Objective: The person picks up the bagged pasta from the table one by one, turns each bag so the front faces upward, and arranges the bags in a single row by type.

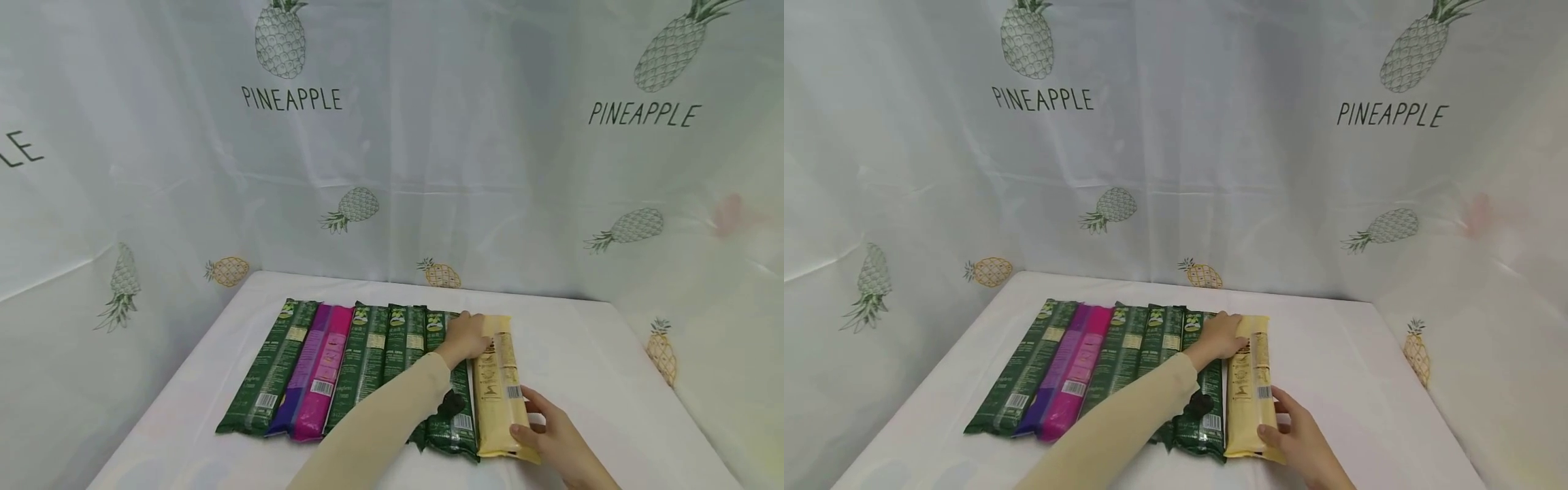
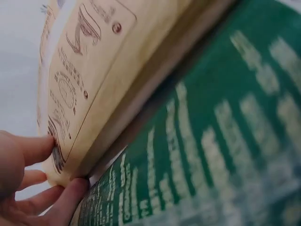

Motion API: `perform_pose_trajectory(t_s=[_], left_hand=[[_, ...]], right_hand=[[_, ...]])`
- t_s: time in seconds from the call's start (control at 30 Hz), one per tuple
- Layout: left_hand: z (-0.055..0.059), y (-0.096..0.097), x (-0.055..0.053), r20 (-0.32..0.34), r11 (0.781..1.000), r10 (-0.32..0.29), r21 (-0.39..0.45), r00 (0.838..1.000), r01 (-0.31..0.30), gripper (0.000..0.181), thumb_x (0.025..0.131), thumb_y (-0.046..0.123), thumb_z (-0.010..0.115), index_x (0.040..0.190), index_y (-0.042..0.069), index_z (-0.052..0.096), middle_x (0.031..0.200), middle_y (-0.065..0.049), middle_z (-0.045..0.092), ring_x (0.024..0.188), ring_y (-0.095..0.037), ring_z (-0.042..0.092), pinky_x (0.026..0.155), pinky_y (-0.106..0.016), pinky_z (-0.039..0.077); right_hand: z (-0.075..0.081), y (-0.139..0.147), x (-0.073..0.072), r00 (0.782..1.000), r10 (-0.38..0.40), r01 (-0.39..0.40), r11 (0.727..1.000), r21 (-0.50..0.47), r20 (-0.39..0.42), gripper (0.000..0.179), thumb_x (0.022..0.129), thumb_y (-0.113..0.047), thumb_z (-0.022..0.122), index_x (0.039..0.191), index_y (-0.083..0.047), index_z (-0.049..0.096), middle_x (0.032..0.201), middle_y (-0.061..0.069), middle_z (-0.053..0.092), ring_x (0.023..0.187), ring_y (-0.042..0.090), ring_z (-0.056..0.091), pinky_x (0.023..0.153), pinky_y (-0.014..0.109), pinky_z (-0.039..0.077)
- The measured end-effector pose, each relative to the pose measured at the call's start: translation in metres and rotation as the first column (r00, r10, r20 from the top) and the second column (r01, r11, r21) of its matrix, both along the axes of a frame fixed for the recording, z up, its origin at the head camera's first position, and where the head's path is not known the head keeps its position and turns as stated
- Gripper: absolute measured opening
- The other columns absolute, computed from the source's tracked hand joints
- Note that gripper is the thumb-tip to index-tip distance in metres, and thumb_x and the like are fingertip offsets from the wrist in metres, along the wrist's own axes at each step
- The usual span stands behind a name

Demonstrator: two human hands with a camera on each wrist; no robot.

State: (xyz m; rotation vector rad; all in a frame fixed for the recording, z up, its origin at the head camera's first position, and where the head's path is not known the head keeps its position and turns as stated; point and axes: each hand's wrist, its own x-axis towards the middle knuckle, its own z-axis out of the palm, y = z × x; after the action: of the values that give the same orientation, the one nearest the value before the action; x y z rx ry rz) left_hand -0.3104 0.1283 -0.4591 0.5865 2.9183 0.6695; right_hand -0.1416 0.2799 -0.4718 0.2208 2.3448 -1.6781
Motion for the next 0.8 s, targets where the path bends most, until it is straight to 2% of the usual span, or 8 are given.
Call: perform_pose_trajectory(t_s=[0.07, 0.13, 0.23, 0.33, 0.4, 0.5, 0.6, 0.8], left_hand=[[-0.001, -0.003, 0.001, 0.043, 0.993, 0.024, 0.113, 0.999, -0.029, 0.049, 0.105, 0.034, 0.070, 0.150, 0.017, 0.060, 0.135, -0.007, 0.062, 0.118, -0.021, 0.060, 0.099, -0.037, 0.051], [-0.003, -0.006, 0.000, 0.079, 0.976, 0.035, 0.212, 0.996, -0.051, 0.051, 0.103, 0.029, 0.073, 0.150, 0.015, 0.061, 0.135, -0.009, 0.062, 0.115, -0.023, 0.060, 0.091, -0.035, 0.052], [-0.006, -0.010, -0.002, 0.139, 0.935, 0.044, 0.344, 0.989, -0.090, 0.051, 0.100, 0.021, 0.077, 0.149, 0.013, 0.062, 0.139, -0.011, 0.063, 0.113, -0.024, 0.061, 0.078, -0.032, 0.051], [-0.008, -0.015, -0.003, 0.199, 0.882, 0.044, 0.452, 0.979, -0.131, 0.050, 0.098, 0.014, 0.078, 0.146, 0.013, 0.064, 0.137, -0.011, 0.065, 0.112, -0.023, 0.064, 0.073, -0.031, 0.051], [-0.005, -0.019, -0.003, 0.228, 0.849, 0.034, 0.507, 0.973, -0.148, 0.049, 0.098, 0.010, 0.078, 0.145, 0.013, 0.065, 0.135, -0.011, 0.066, 0.111, -0.022, 0.066, 0.071, -0.031, 0.052], [0.006, -0.026, -0.003, 0.214, 0.822, 0.013, 0.554, 0.977, -0.132, 0.048, 0.098, 0.010, 0.078, 0.145, 0.014, 0.066, 0.134, -0.011, 0.066, 0.116, -0.024, 0.065, 0.075, -0.030, 0.054], [0.021, -0.036, -0.004, 0.170, 0.821, 0.000, 0.563, 0.985, -0.098, 0.048, 0.099, 0.012, 0.077, 0.145, 0.015, 0.066, 0.135, -0.010, 0.065, 0.119, -0.026, 0.064, 0.077, -0.031, 0.056], [0.043, -0.056, -0.005, 0.098, 0.885, 0.005, 0.463, 0.995, -0.050, 0.050, 0.104, 0.029, 0.072, 0.152, 0.017, 0.060, 0.146, -0.010, 0.061, 0.133, -0.028, 0.058, 0.097, -0.041, 0.055]], right_hand=[[-0.001, -0.001, 0.001, 1.000, 0.004, -0.004, 1.000, -0.018, 0.000, 0.082, 0.097, 0.005, 0.072, 0.164, 0.007, 0.024, 0.146, 0.035, 0.045, 0.119, 0.037, 0.065, 0.084, 0.039, 0.062], [-0.002, -0.001, 0.001, 1.000, 0.002, -0.002, 0.999, -0.033, -0.001, 0.083, 0.097, 0.005, 0.071, 0.165, 0.006, 0.024, 0.149, 0.037, 0.045, 0.122, 0.038, 0.063, 0.086, 0.040, 0.062], [-0.002, -0.002, 0.003, 1.000, -0.002, 0.001, 0.998, -0.058, -0.011, 0.083, 0.097, 0.006, 0.070, 0.166, 0.005, 0.023, 0.151, 0.037, 0.047, 0.122, 0.037, 0.063, 0.086, 0.040, 0.062], [0.000, -0.003, 0.005, 1.000, -0.014, 0.013, 0.996, -0.084, -0.012, 0.083, 0.098, 0.005, 0.069, 0.167, 0.003, 0.023, 0.151, 0.034, 0.048, 0.118, 0.032, 0.064, 0.085, 0.038, 0.061], [0.003, -0.004, 0.007, 0.999, -0.031, 0.030, 0.995, -0.093, -0.009, 0.084, 0.098, 0.005, 0.069, 0.167, 0.001, 0.023, 0.152, 0.033, 0.048, 0.117, 0.030, 0.065, 0.084, 0.037, 0.061], [0.010, -0.009, 0.010, 0.998, -0.065, 0.063, 0.993, -0.096, -0.018, 0.084, 0.098, 0.005, 0.069, 0.168, -0.004, 0.024, 0.154, 0.030, 0.048, 0.116, 0.029, 0.064, 0.083, 0.036, 0.060], [0.018, -0.017, 0.012, 0.995, -0.086, 0.080, 0.992, -0.096, -0.053, 0.085, 0.097, 0.006, 0.069, 0.169, -0.009, 0.027, 0.157, 0.028, 0.046, 0.116, 0.030, 0.062, 0.082, 0.035, 0.060], [0.029, -0.040, 0.010, 0.988, -0.110, 0.093, 0.984, -0.155, -0.110, 0.083, 0.096, 0.006, 0.070, 0.167, -0.013, 0.033, 0.155, 0.022, 0.050, 0.116, 0.030, 0.062, 0.081, 0.035, 0.061]])
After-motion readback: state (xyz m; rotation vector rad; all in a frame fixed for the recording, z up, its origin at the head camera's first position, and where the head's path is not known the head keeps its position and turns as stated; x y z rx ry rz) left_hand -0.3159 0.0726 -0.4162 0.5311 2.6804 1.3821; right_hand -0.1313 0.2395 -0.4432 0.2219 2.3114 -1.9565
